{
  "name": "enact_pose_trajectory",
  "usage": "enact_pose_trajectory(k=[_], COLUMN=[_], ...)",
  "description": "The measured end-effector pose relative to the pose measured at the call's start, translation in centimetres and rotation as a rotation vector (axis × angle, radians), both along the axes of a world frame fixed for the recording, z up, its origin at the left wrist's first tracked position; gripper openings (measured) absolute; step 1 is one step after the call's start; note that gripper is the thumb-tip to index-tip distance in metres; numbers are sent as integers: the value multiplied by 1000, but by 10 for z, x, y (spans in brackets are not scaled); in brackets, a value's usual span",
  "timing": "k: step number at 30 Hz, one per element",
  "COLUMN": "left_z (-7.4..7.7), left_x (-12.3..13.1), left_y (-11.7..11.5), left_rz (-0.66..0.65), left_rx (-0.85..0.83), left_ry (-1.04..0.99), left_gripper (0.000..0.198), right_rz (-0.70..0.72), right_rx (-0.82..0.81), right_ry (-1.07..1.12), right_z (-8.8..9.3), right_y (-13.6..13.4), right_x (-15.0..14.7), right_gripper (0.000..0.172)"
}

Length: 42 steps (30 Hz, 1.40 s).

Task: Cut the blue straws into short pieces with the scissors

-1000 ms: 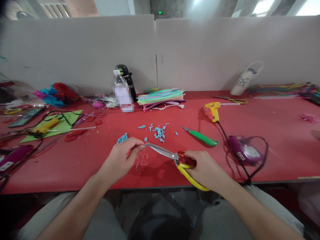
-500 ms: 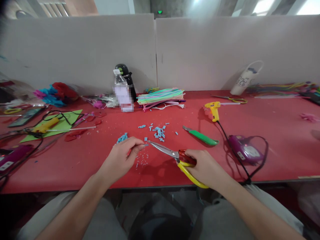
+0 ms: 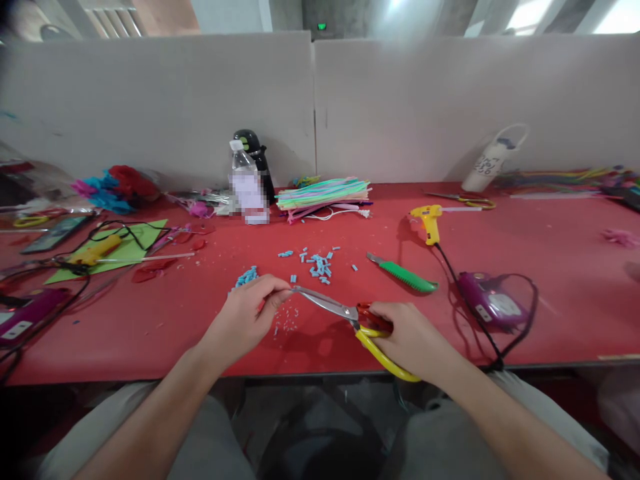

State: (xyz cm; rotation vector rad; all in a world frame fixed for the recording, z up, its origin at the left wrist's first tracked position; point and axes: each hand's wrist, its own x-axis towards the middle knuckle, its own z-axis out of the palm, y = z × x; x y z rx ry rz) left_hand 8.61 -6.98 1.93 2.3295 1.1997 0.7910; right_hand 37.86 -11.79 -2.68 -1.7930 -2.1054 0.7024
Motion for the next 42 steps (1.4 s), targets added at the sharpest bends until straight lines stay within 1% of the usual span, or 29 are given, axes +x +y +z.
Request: enact_pose_trajectory(k=[6, 11, 16, 21, 25, 29, 32, 35, 37, 40, 42], left_z=[-1, -1, -1, -1, 0, 3, 4, 2, -2, -8, -12], left_x=[0, -1, 0, 2, -1, -18, -42, -64, -74, -81, -78], left_y=[0, 0, 1, 1, 1, 11, 24, 36, 41, 46, 49], left_rz=[0, 4, 2, -3, -6, 4, 20, 87, 101, 135, 163], left_rx=[-9, -10, 1, 22, 14, -20, 27, 37, 42, 81, 77], left_ry=[-2, 1, 18, 32, 51, 123, 177, 217, 238, 256, 270], left_gripper=[14, 13, 14, 14, 16, 19, 21, 24, 27, 30, 32], right_rz=[-23, -21, -8, 5, -32, -47, -44, -45, -46, -47, -47], right_rx=[-3, -19, -12, -22, 35, 102, 120, 128, 129, 126, 130], right_ry=[19, 51, 37, -4, -13, 29, -7, -60, -75, -83, -74], right_z=[1, -1, -3, 1, 0, -3, -4, -4, -4, -5, -5], right_y=[1, -1, -1, -1, 1, 4, 5, 4, 4, 4, 4], right_x=[0, 3, 2, 1, 2, 7, 8, 8, 7, 7, 8], right_gripper=[32, 31, 29, 29, 33, 40, 41, 41, 41, 43, 43])
